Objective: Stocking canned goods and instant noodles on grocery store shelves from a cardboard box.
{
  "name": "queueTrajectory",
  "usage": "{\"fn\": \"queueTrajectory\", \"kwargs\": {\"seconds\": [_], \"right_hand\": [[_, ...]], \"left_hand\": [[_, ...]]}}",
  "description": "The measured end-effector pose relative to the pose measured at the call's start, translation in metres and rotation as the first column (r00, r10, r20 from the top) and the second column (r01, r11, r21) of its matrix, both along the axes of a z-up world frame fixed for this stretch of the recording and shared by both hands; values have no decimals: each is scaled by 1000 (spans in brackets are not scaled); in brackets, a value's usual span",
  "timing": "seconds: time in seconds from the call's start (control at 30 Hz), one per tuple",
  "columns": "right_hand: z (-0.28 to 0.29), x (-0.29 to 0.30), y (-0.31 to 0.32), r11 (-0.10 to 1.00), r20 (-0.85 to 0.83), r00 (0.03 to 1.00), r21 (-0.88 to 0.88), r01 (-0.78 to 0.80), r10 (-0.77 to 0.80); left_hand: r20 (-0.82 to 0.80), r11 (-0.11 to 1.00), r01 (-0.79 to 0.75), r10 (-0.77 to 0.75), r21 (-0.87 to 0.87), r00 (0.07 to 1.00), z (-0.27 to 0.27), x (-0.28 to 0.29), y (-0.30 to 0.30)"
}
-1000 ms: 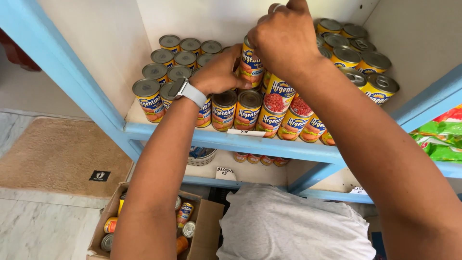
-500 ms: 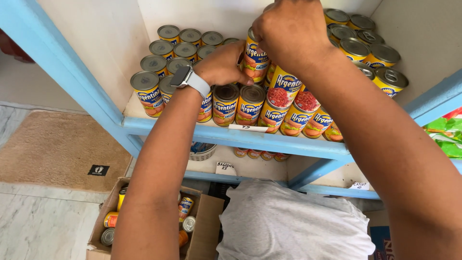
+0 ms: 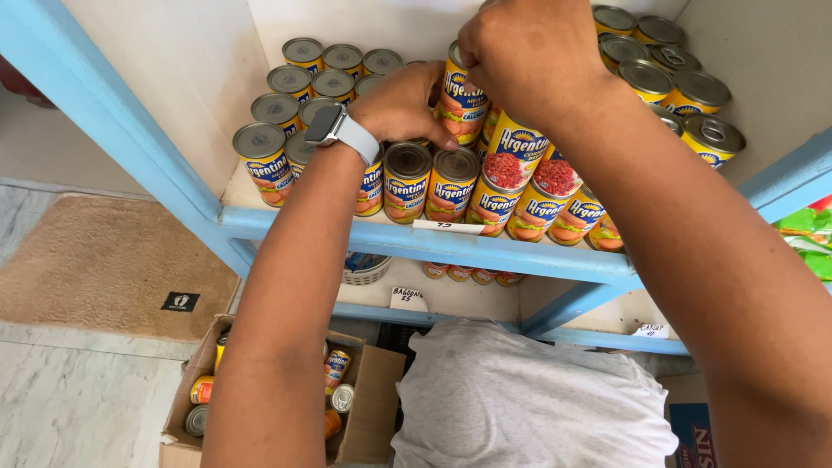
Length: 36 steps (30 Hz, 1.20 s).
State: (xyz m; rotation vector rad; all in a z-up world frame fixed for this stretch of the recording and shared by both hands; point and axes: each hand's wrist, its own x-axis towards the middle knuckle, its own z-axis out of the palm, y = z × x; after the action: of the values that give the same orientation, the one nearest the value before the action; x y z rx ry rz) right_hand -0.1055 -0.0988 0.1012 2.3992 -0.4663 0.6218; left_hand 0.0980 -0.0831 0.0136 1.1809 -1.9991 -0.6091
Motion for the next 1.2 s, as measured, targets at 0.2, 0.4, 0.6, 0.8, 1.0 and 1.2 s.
{"fn": "queueTrajectory", "kwargs": {"seconds": [0.2, 0.4, 0.6, 0.8, 1.0, 1.2], "right_hand": [[-1, -4, -11, 1000, 10, 1000, -15, -20, 21], [-3, -8, -12, 999, 18, 999, -31, -43, 43], [-4, -8, -12, 1000, 27, 999, -4, -22, 22], [-3, -11, -10, 999, 19, 999, -23, -38, 39], [-7, -12, -15, 998, 36, 999, 37, -42, 41], [-6, -12, -12, 995, 34, 999, 102, -19, 16]], "left_hand": [[47, 999, -11, 10, 36, 999, 1, 1, -4], [94, 993, -90, 82, 80, 992, 3, 0, -5], [94, 994, -66, 58, 84, 994, 5, 1, -6], [84, 992, -21, 11, 122, 996, 6, 2, -8], [101, 989, -24, 9, 148, 995, 6, 4, -9], [43, 989, 49, -56, 142, 998, 0, 7, -15]]}}
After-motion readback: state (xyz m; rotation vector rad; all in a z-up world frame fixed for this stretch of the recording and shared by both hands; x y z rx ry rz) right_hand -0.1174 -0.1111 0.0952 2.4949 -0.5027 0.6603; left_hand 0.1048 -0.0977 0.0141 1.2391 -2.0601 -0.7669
